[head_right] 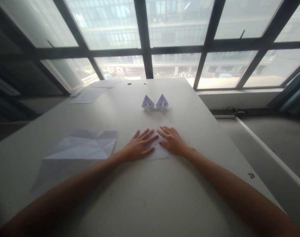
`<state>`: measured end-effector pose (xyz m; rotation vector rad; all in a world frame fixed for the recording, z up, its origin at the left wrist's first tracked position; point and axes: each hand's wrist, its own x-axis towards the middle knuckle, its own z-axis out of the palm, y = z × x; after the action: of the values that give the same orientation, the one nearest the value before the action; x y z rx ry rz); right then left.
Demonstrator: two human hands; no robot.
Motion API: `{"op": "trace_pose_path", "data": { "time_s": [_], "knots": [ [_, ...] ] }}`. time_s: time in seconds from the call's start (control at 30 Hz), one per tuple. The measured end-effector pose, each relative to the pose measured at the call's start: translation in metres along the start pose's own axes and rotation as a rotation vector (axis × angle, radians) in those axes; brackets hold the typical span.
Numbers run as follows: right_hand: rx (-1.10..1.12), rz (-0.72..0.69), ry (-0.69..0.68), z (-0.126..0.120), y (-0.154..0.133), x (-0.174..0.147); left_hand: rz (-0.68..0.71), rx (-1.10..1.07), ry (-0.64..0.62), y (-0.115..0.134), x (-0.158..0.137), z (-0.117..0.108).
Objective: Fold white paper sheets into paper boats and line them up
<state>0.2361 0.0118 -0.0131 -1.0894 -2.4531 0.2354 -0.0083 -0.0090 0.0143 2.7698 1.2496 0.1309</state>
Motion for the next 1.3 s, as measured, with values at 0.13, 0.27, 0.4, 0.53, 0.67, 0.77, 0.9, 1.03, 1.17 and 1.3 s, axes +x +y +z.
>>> {"op": "trace_pose_path", "data": {
  "time_s": [0.13, 0.27, 0.4, 0.53, 0.67, 0.77, 0.9, 1.03, 1.17, 1.3],
  "knots": [
    [-0.056, 0.054, -0.078, 0.0027, 0.0012, 0.0002, 0.039, -0.006, -0.008, -0.0008, 0.0005, 0.0016],
    [-0.048, 0.088, -0.062, 0.0034, 0.0015, 0.0006, 0.075, -0.010, 0.006, -0.0022, 0.0012, 0.0031],
    [-0.032, 0.088, -0.059, 0.0027, 0.0020, 0.0009, 0.048, -0.023, 0.022, -0.0026, 0.0023, 0.0045],
    [-0.032, 0.081, -0.056, 0.0023, 0.0024, 0.0009, 0.040, -0.026, 0.025, -0.0018, 0.0023, 0.0041],
    [-0.039, 0.078, -0.057, 0.0023, 0.0020, 0.0007, 0.039, -0.019, 0.025, -0.0008, 0.0014, 0.0026],
    [-0.041, 0.077, -0.061, 0.0018, 0.0010, 0.0007, 0.043, -0.018, 0.023, -0.0011, 0.0008, 0.0020],
    [-0.052, 0.068, -0.072, 0.0000, -0.0004, 0.0004, 0.044, -0.028, 0.023, -0.0023, 0.0002, 0.0026],
    [-0.047, 0.056, -0.073, -0.0017, -0.0014, -0.0004, 0.041, -0.034, 0.023, -0.0023, -0.0001, 0.0027],
    [-0.046, 0.051, -0.078, -0.0025, -0.0019, -0.0011, 0.037, -0.037, 0.020, -0.0009, -0.0005, 0.0011],
    [-0.043, 0.052, -0.084, -0.0033, -0.0026, -0.0015, 0.035, -0.037, 0.024, -0.0006, -0.0011, 0.0004]
  ]
}}
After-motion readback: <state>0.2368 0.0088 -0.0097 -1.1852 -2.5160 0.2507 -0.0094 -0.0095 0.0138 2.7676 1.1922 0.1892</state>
